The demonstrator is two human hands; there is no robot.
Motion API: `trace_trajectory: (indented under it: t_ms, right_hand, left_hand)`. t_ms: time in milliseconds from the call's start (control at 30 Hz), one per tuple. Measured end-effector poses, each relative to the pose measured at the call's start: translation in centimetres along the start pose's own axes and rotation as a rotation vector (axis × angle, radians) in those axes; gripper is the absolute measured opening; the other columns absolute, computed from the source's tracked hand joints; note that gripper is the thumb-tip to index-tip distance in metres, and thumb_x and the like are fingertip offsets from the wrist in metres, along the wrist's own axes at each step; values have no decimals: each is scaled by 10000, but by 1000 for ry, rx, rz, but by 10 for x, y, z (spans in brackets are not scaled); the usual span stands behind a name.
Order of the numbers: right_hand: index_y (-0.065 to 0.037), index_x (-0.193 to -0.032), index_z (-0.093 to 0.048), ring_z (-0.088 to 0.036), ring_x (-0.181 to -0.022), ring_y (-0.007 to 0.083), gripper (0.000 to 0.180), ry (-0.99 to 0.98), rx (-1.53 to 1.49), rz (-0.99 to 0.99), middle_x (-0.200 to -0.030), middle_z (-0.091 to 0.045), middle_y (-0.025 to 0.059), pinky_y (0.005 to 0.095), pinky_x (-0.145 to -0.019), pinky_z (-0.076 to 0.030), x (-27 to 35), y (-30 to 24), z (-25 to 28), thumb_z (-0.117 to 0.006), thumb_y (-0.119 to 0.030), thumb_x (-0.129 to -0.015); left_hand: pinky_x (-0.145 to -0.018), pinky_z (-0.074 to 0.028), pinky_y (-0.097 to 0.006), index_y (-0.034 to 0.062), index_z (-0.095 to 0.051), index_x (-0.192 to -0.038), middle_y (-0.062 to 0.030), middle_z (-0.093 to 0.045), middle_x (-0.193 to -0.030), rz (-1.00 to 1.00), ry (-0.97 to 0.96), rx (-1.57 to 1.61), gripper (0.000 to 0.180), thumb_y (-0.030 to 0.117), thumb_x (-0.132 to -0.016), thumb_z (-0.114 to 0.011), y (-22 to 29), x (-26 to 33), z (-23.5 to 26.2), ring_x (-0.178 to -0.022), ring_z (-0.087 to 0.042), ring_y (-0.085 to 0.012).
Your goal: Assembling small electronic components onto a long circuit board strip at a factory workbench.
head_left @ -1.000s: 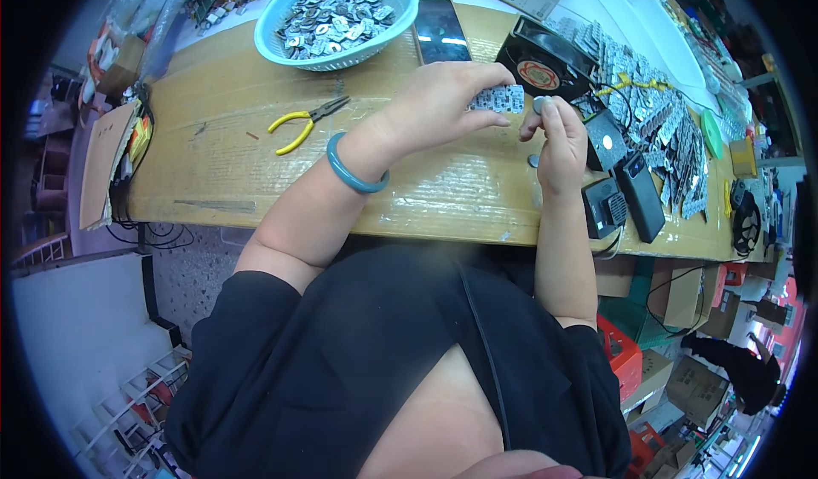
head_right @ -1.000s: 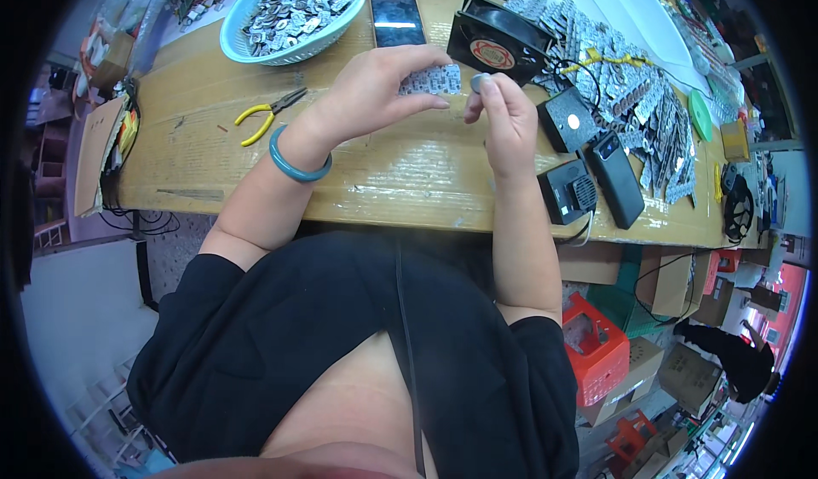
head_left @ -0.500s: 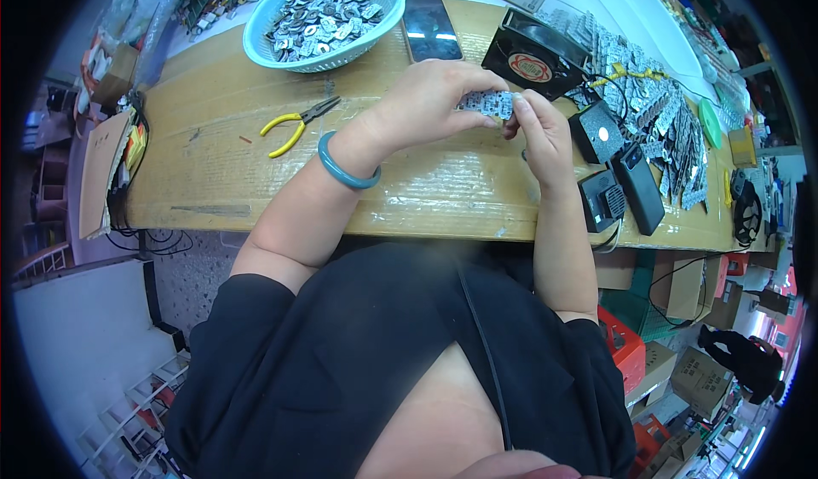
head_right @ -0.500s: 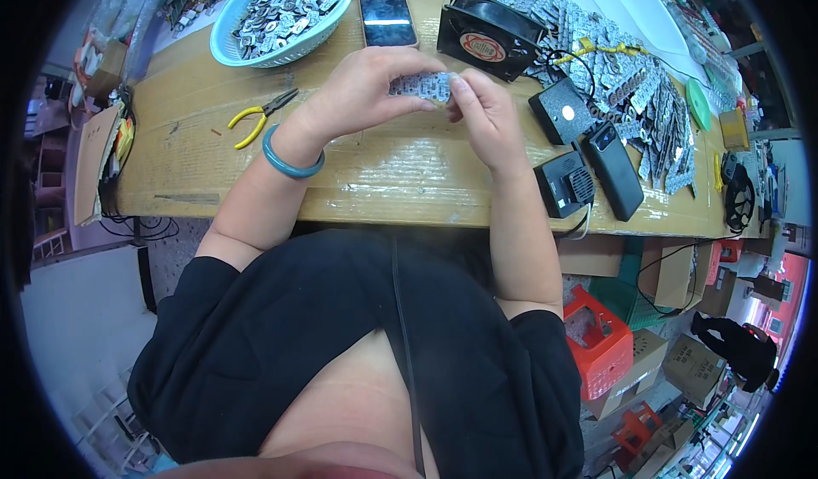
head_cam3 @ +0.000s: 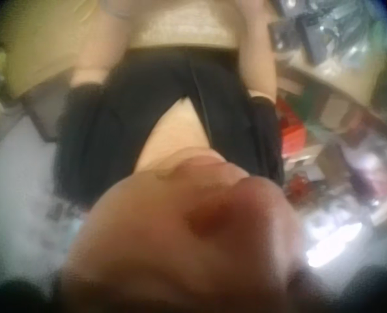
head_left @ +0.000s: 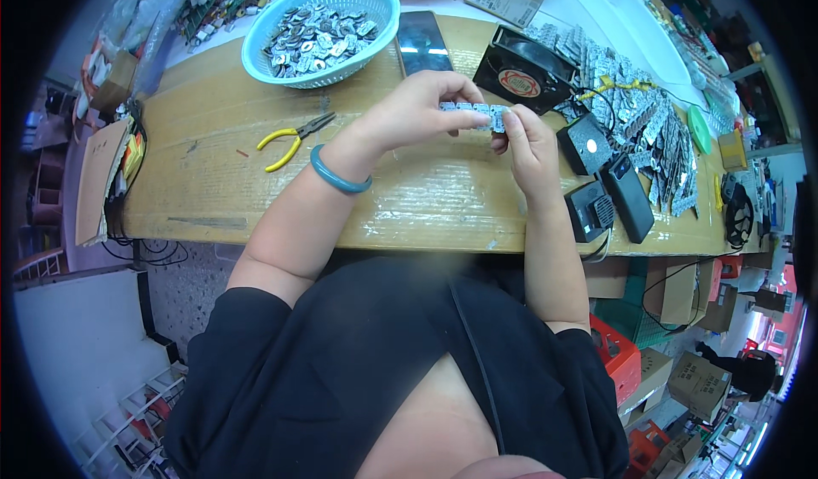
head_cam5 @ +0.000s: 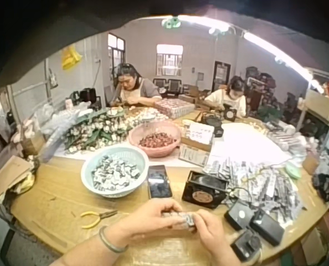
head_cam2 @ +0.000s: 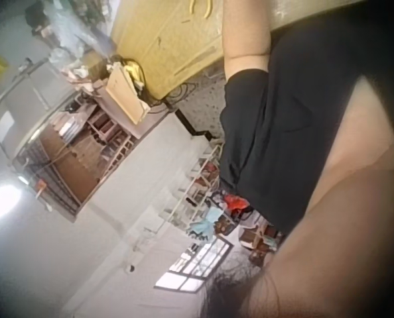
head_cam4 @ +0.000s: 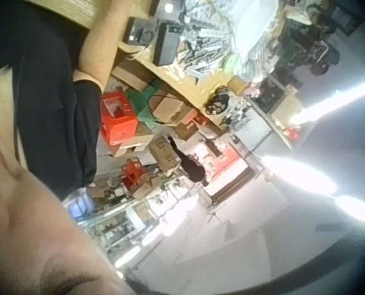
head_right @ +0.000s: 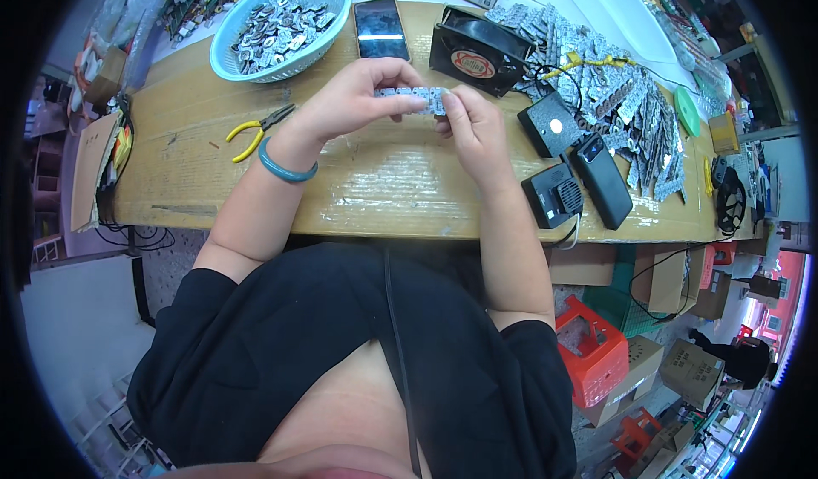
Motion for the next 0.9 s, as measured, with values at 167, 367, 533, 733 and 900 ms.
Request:
trace_trajectory:
  t_ms: [167,367,533,733,900]
  right_hand:
    - [-28,-904,-545,-528,-575,104,240,-27,-540,-173,-688,-553,37,210,-540,-411,2,16,-4,-446,-235,-973]
    - [-42,-887,-579,-517,-555,88,243,141,-493,-195,-680,-547,12,204,-513,-402,-4,29,14,-490,-257,-958]
    - [-51,-857,-593,-503,-562,55,249,178,-326,-210,-681,-535,-9,191,-511,-391,-4,28,17,-492,-254,-960]
    - [-60,-859,-590,-493,-570,45,243,142,-277,-187,-688,-532,-20,189,-516,-384,-4,27,17,-488,-255,-962]
    - [-59,-880,-587,-493,-580,45,235,135,-263,-190,-699,-531,-21,187,-522,-380,-4,24,15,-488,-256,-962]
  left_hand:
    - [-620,-485,-191,23,-624,-993,-11,-623,-815,287,-74,638,183,138,-858,-667,-18,2,-19,-714,-577,-60]
    - [-643,-478,-221,5,-609,-1018,-13,-620,-821,62,175,82,179,63,-850,-632,-1,-3,-8,-726,-579,-76]
    - [-669,-483,-274,-10,-591,-990,-82,-607,-873,-92,226,-110,169,16,-823,-598,9,-4,-8,-773,-593,-152]
    - [-656,-489,-315,-11,-583,-938,-135,-607,-862,-112,229,-253,143,-7,-795,-589,14,-3,-8,-765,-613,-254]
    - [-657,-491,-330,-13,-584,-924,-146,-610,-841,-103,279,-275,134,-8,-791,-592,12,0,-8,-757,-618,-277]
Point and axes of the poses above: each hand's wrist, its own x-axis away from the middle knuckle, its own z-axis out of the back of the hand, y = z × x, the point moved 8 cm from there along -x, towards the middle knuckle
